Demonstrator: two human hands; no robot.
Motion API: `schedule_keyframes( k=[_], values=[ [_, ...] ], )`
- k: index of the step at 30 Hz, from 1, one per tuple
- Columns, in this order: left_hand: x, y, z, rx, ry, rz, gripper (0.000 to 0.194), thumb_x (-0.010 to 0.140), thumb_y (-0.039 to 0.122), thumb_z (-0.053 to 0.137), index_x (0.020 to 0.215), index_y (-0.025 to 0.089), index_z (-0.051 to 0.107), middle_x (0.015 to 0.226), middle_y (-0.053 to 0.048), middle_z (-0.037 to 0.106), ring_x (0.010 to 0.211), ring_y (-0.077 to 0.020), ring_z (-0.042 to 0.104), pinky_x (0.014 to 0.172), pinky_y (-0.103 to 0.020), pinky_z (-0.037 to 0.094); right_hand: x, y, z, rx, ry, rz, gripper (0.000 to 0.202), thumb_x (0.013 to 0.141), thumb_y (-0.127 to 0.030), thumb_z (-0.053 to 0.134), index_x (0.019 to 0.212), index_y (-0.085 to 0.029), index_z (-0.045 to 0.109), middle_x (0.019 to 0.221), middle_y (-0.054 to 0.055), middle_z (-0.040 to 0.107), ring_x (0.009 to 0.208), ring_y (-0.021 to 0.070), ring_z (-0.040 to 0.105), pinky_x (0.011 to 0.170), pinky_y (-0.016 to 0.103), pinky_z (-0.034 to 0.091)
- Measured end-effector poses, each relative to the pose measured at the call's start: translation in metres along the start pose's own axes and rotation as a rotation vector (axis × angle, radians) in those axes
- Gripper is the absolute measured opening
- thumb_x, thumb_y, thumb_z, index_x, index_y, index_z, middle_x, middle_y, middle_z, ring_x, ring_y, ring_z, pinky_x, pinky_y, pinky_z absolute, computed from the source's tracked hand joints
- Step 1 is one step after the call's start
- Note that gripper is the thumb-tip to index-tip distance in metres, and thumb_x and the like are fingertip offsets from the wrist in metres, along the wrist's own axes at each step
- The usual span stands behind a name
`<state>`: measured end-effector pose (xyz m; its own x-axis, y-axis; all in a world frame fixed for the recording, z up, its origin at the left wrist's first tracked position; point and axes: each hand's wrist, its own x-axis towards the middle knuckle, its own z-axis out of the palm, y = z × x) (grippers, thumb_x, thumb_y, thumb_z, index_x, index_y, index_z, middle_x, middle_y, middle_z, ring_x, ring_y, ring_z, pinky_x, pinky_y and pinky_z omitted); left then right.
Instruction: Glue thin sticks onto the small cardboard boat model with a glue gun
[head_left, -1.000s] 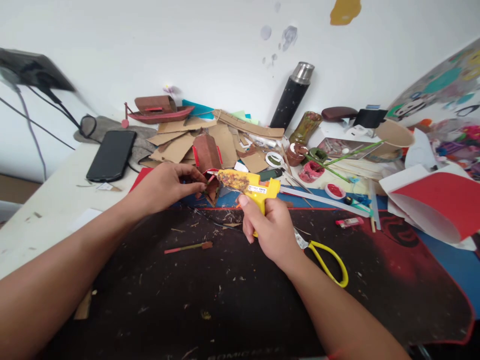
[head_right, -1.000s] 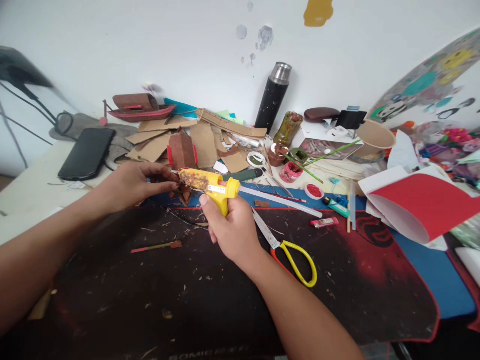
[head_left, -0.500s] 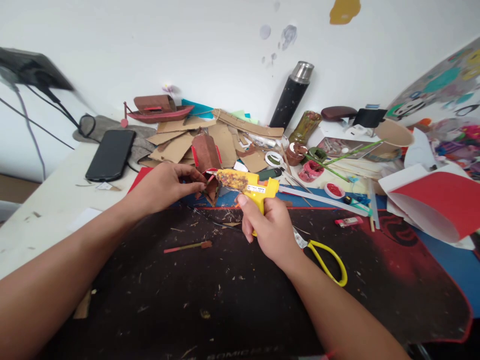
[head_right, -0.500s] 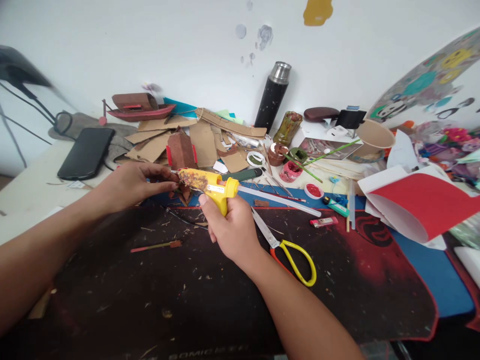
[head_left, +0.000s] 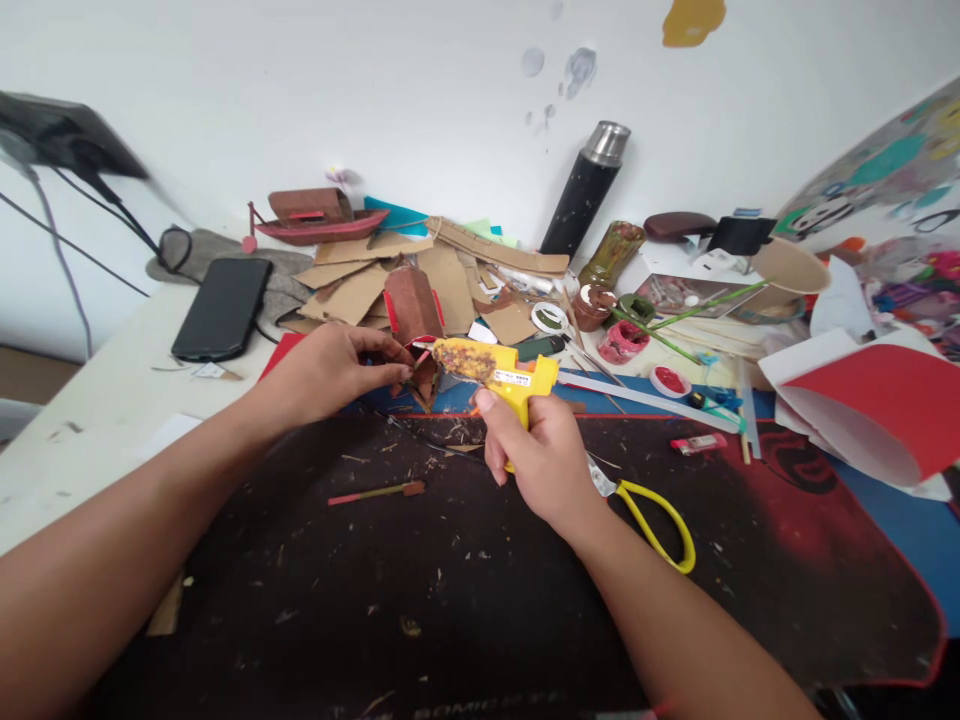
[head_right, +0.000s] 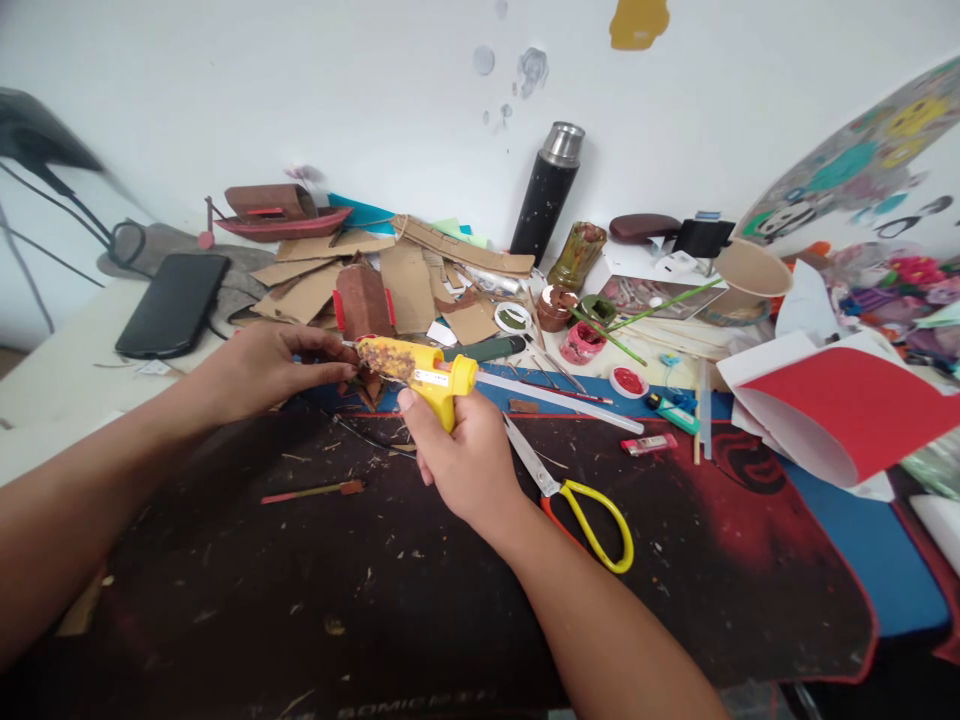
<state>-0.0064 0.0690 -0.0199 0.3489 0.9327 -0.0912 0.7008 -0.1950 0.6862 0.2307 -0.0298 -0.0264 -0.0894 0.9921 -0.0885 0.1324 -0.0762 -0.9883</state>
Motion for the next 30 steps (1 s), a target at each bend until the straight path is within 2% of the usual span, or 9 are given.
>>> schedule_keyframes(
  k=[20,30],
  values=[
    [-0.0015,-0.0047,0.0022,-0.002,0.044,0.014,0.032,0.080,0.054,0.072,0.092,0.028,0.084,0.093,-0.003,0.083,0.085,-0.0240,0.072,0.080,-0.034,0.055,-0.0011,-0.0022,0.0003,0.006,-0.005,0.004,0.054,0.097,-0.062,0.062,0.061,-0.025,0.047,0.041,-0.004,0.049,0.040,0.0103,0.049,0.046,0.026,0.042],
    [-0.0016,-0.0039,0.0050,-0.004,0.081,0.035,0.031,0.080,0.051,0.070,0.092,0.026,0.085,0.088,-0.002,0.082,0.079,-0.0217,0.070,0.074,-0.030,0.053,-0.0006,-0.0020,0.0007,0.012,-0.010,-0.015,0.049,0.098,-0.056,0.062,0.062,-0.025,0.048,0.040,-0.005,0.049,0.039,0.0098,0.049,0.046,0.025,0.041]
  ],
)
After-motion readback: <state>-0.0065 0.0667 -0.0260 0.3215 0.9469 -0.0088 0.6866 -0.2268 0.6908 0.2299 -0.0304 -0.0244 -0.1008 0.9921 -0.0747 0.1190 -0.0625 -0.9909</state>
